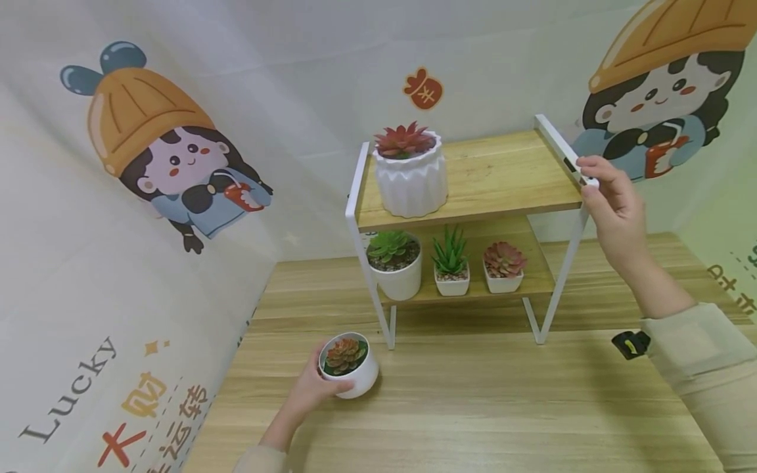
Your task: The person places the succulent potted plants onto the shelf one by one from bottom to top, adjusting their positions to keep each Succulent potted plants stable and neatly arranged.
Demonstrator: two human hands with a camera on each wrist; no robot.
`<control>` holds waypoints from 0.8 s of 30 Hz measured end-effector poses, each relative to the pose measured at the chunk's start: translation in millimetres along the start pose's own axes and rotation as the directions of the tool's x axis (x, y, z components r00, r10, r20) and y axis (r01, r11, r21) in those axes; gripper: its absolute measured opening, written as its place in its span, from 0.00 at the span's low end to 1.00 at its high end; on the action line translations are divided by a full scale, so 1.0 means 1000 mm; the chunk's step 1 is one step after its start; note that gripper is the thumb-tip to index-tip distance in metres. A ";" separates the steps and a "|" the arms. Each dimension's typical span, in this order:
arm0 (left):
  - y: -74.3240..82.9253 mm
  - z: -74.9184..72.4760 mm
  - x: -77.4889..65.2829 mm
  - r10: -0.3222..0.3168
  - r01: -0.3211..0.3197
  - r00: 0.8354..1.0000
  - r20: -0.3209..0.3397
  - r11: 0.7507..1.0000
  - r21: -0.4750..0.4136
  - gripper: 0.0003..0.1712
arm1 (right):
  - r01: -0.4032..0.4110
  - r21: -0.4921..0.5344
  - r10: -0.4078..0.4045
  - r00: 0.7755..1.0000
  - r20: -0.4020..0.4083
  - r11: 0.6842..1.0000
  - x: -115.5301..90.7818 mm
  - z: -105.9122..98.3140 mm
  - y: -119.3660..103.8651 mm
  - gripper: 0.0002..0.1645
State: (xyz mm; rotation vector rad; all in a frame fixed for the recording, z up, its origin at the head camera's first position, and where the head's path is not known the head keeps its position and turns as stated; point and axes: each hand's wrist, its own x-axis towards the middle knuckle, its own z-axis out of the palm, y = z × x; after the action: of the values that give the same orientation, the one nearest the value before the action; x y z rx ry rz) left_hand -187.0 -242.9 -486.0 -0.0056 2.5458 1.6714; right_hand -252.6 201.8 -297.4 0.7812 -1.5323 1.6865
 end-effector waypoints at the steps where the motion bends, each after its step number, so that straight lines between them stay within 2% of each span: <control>1: 0.004 0.001 -0.001 0.014 -0.015 0.999 0.039 1.000 0.015 0.52 | 0.000 -0.007 0.000 1.000 0.000 1.000 0.000 0.000 0.000 0.13; 3: 0.014 0.004 -0.004 0.057 -0.062 0.991 0.120 0.997 0.039 0.52 | -0.003 -0.008 0.003 1.000 0.002 1.000 0.000 0.000 0.000 0.13; 6: 0.036 0.011 -0.009 0.115 -0.125 0.969 0.218 0.991 0.035 0.51 | -0.007 -0.001 0.007 1.000 0.002 1.000 0.000 0.000 -0.001 0.13; 10: 0.067 0.020 -0.017 0.170 -0.170 0.941 0.293 0.985 -0.025 0.50 | -0.012 -0.006 0.012 1.000 0.003 1.000 0.000 0.000 0.000 0.13; 12: 0.076 0.024 -0.018 0.196 -0.195 0.926 0.322 0.980 -0.034 0.51 | -0.014 -0.010 0.014 1.000 0.004 1.000 0.000 0.000 0.000 0.13; 15: 0.086 0.030 -0.019 0.223 -0.237 0.913 0.342 0.971 0.001 0.52 | -0.015 -0.004 0.015 1.000 0.004 1.000 0.000 0.000 0.001 0.13; 17: 0.092 0.034 -0.019 0.227 -0.255 0.915 0.332 0.966 0.041 0.54 | -0.014 -0.004 0.014 1.000 0.002 1.000 0.000 0.000 0.002 0.13; 21: 0.111 0.040 -0.022 0.252 -0.287 0.913 0.321 0.956 0.066 0.55 | -0.009 0.006 0.009 1.000 -0.004 1.000 0.000 0.000 0.002 0.13; 24: 0.127 0.045 -0.023 0.281 -0.320 0.899 0.337 0.945 0.068 0.54 | -0.001 0.016 0.001 1.000 -0.008 1.000 0.000 0.000 0.001 0.13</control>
State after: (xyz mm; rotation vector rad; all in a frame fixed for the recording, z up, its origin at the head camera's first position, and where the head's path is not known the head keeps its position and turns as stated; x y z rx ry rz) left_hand -168.1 -152.3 -385.8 0.6506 2.4780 1.4491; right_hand -253.3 201.9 -298.3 0.7817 -1.5160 1.7023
